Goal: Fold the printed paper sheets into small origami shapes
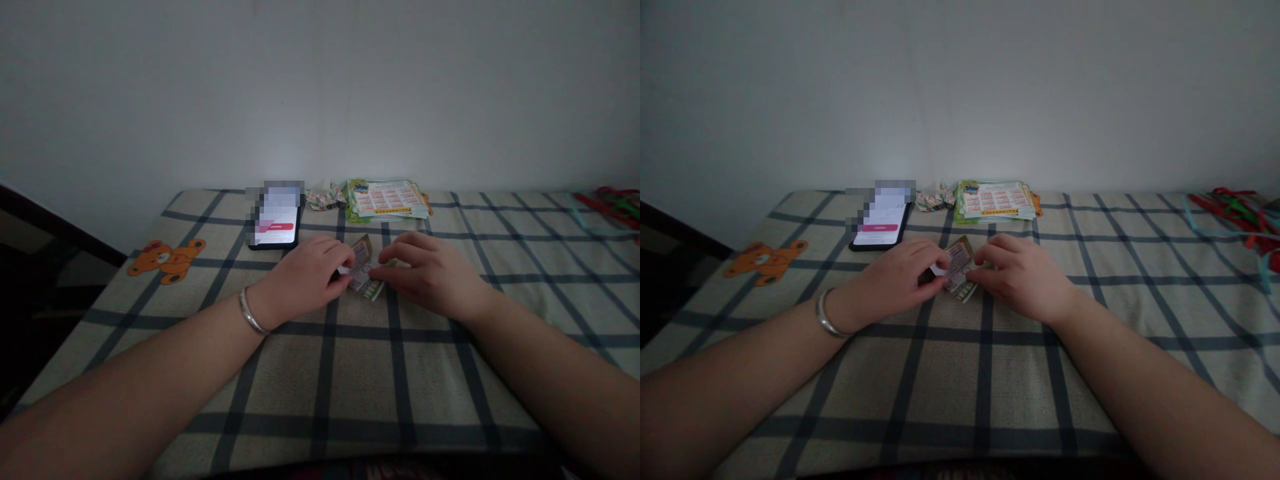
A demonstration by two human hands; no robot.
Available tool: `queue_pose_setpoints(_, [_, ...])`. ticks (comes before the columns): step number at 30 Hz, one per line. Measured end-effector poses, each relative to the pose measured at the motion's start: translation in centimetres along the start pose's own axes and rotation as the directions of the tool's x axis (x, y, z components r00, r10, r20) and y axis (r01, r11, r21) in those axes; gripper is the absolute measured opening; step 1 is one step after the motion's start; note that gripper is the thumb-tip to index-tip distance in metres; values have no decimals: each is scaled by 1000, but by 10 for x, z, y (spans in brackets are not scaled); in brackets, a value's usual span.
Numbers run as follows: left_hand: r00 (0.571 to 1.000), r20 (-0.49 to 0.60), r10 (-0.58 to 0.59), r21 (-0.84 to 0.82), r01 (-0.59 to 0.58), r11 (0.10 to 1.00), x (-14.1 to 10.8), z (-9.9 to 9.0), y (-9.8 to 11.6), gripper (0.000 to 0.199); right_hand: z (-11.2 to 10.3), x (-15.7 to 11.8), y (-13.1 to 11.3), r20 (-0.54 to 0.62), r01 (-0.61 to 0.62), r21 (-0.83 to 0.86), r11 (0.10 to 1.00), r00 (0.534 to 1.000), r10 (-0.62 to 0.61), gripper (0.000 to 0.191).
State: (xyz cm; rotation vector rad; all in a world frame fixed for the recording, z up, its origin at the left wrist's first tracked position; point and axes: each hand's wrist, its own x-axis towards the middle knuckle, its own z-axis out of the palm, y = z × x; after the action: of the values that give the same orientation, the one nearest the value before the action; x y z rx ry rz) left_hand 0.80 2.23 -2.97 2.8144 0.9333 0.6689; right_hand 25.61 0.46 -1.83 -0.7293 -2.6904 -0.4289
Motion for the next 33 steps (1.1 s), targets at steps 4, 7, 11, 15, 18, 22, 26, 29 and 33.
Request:
queue_pose_setpoints(4, [999, -6, -47, -6, 47, 999, 0, 2, -1, 13, -2, 2, -2, 67, 9, 40, 999, 998, -12, 22])
queue_pose_setpoints(7, [997, 13, -82, -14, 82, 997, 1, 3, -2, 15, 1, 4, -6, 63, 6, 128, 992, 998, -14, 23])
queue_pose_setpoints(11, [990, 20, -139, 2, 139, 990, 0, 5, -3, 16, 5, 7, -11, 73, 35, 222, 974, 996, -53, 26])
queue_pose_setpoints(15, [988, 31, -151, 51, 149, 987, -2, 3, 0, 16, 8, 7, -11, 108, 44, 269, 962, 991, -76, 23])
queue_pose_setpoints(18, [993, -15, -115, 93, 116, 989, -3, 1, 1, 16, 8, 5, -9, 96, -12, 343, 939, 995, -22, 21])
queue_pose_setpoints(22, [998, -15, 64, 100, -62, 993, -2, 0, -3, 10, 6, 4, -7, 93, -74, 383, 921, 995, 42, 18])
queue_pose_setpoints(26, [970, 41, 238, 102, -241, 965, 0, -3, -5, 13, 3, 5, -2, 108, -108, 425, 899, 992, 68, 19])
queue_pose_setpoints(29, [961, 75, 265, 77, -270, 960, 1, -6, 0, 12, 2, 4, 4, 140, -136, 538, 832, 988, 71, 18])
queue_pose_setpoints(33, [951, 121, 286, 73, -296, 952, 0, -9, 7, 14, 3, 1, 9, 187, -192, 601, 776, 978, 97, 17])
